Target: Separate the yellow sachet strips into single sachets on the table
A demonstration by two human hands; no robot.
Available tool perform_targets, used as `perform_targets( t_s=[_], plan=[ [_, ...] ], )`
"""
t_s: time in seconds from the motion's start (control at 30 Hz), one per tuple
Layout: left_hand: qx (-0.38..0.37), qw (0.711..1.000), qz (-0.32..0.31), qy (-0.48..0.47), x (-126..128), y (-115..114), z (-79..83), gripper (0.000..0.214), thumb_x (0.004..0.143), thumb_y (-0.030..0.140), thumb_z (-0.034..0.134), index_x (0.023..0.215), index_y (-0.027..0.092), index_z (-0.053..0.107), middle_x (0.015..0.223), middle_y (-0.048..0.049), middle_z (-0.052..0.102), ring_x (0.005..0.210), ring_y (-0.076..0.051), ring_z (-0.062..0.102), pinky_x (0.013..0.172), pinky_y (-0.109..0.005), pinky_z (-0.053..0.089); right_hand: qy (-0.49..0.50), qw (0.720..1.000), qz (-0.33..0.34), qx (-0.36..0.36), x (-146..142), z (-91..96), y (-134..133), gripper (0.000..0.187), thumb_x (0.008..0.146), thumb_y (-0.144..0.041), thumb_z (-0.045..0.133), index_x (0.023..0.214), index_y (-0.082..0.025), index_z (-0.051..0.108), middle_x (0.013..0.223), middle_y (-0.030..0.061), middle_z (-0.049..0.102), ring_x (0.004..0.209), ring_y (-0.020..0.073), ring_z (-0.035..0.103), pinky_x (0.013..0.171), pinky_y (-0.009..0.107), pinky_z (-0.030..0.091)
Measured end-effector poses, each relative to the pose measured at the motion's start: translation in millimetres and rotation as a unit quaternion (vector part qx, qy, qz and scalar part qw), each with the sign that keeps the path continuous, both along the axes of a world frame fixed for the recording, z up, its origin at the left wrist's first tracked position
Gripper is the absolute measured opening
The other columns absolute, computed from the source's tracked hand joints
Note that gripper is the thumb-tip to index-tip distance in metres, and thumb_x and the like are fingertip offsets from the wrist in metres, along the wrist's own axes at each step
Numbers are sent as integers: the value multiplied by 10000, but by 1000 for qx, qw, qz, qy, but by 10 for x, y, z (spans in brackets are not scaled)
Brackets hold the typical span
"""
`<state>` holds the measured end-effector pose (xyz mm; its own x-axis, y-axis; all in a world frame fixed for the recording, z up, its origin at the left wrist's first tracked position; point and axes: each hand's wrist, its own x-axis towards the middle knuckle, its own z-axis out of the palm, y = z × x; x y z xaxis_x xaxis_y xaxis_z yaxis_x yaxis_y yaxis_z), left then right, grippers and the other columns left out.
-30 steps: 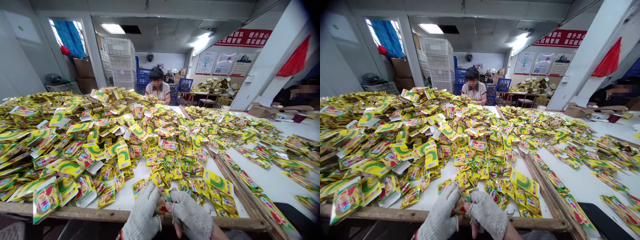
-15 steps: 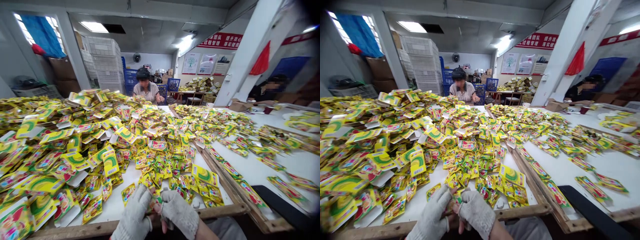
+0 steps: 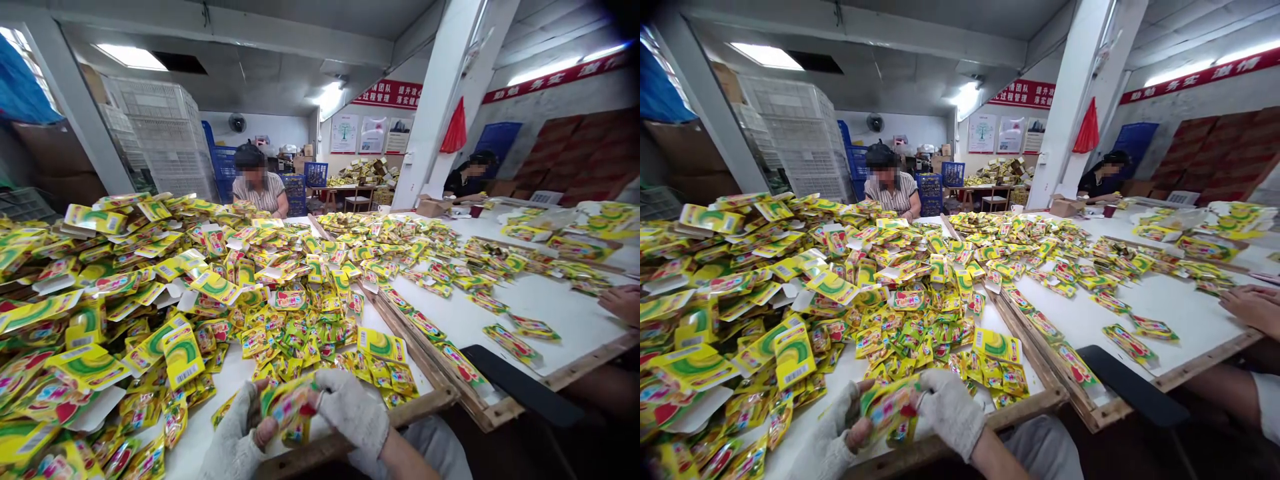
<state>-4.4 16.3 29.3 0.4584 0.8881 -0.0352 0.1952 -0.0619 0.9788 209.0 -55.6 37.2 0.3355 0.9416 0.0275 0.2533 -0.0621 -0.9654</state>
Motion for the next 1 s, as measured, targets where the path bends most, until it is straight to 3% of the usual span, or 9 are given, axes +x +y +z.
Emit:
perform_targets(
  t_s=[0.1, 0.17, 0.3, 0.4, 0.5, 0.63, 0.7, 0.87, 1.0],
  plan=[
    [59, 998, 21, 6, 71, 100, 8, 507, 769, 550, 618, 1136, 204, 568, 969, -55, 688, 900, -246, 664, 764, -333, 568, 229, 953, -161, 118, 399, 115, -48, 282, 723, -484, 663, 713, -207, 615, 628, -22, 594, 534, 107, 504, 509, 221, 410],
    [126, 990, 32, 46, 162, 199, 40, 376, 808, 496, 580, 1034, 196, 602, 944, -54, 681, 893, -239, 655, 777, -337, 554, 248, 930, -219, 159, 622, 164, -48, 343, 759, -564, 580, 847, -233, 606, 794, 2, 644, 606, 117, 562, 573, 238, 469],
    [287, 939, 37, 184, 520, 419, 135, 224, 891, 329, 451, 934, 195, 626, 934, -64, 672, 902, -220, 631, 808, -326, 512, 31, 976, -212, 40, 806, 69, 118, 357, 806, -531, 473, 905, -211, 596, 823, 33, 657, 615, 157, 600, 529, 269, 470],
    [386, 873, 18, 297, 863, 587, 187, 330, 866, 143, 407, 1130, 198, 597, 1109, -82, 641, 1058, -220, 575, 940, -335, 437, -81, 977, -194, -20, 815, -65, 335, 254, 777, -386, 539, 891, -178, 630, 849, 68, 669, 777, 211, 634, 680, 306, 502],
    [420, 840, -25, 342, 1106, 730, 184, 602, 727, 28, 481, 1291, 234, 519, 1241, -65, 602, 1187, -241, 490, 1052, -377, 329, -174, 963, -200, -53, 811, -133, 504, 274, 753, -296, 583, 976, -147, 635, 1073, 138, 634, 1016, 253, 595, 896, 340, 446],
    [411, 830, -30, 377, 1143, 778, 128, 587, 677, 42, 536, 1237, 216, 563, 1207, -109, 609, 1146, -292, 501, 997, -446, 343, -243, 946, -192, -100, 767, -161, 579, 320, 724, -309, 643, 1012, -170, 623, 1211, 157, 566, 1040, 279, 592, 861, 351, 444],
    [396, 835, -10, 381, 1061, 736, 102, 494, 721, 86, 530, 1201, 194, 574, 1209, -124, 598, 1123, -298, 513, 958, -440, 373, -256, 942, -190, -107, 733, -186, 573, 310, 702, -295, 659, 986, -177, 618, 1204, 153, 565, 1007, 284, 601, 837, 361, 442],
    [300, 920, -26, 250, 711, 658, 67, 445, 786, 235, 582, 1227, 197, 532, 1227, -92, 601, 1142, -228, 538, 975, -327, 411, -234, 950, -190, -78, 725, -249, 502, 211, 712, -300, 621, 882, -186, 573, 1018, 128, 619, 978, 298, 588, 833, 387, 430],
    [273, 933, 62, 226, 332, 818, 56, 390, 861, 334, 501, 1226, 201, 525, 1274, -109, 570, 1207, -235, 506, 1031, -351, 376, -146, 974, -169, -28, 760, -245, 449, 268, 819, -383, 478, 1005, -195, 515, 1023, 105, 632, 978, 257, 592, 864, 369, 451]
  ],
)
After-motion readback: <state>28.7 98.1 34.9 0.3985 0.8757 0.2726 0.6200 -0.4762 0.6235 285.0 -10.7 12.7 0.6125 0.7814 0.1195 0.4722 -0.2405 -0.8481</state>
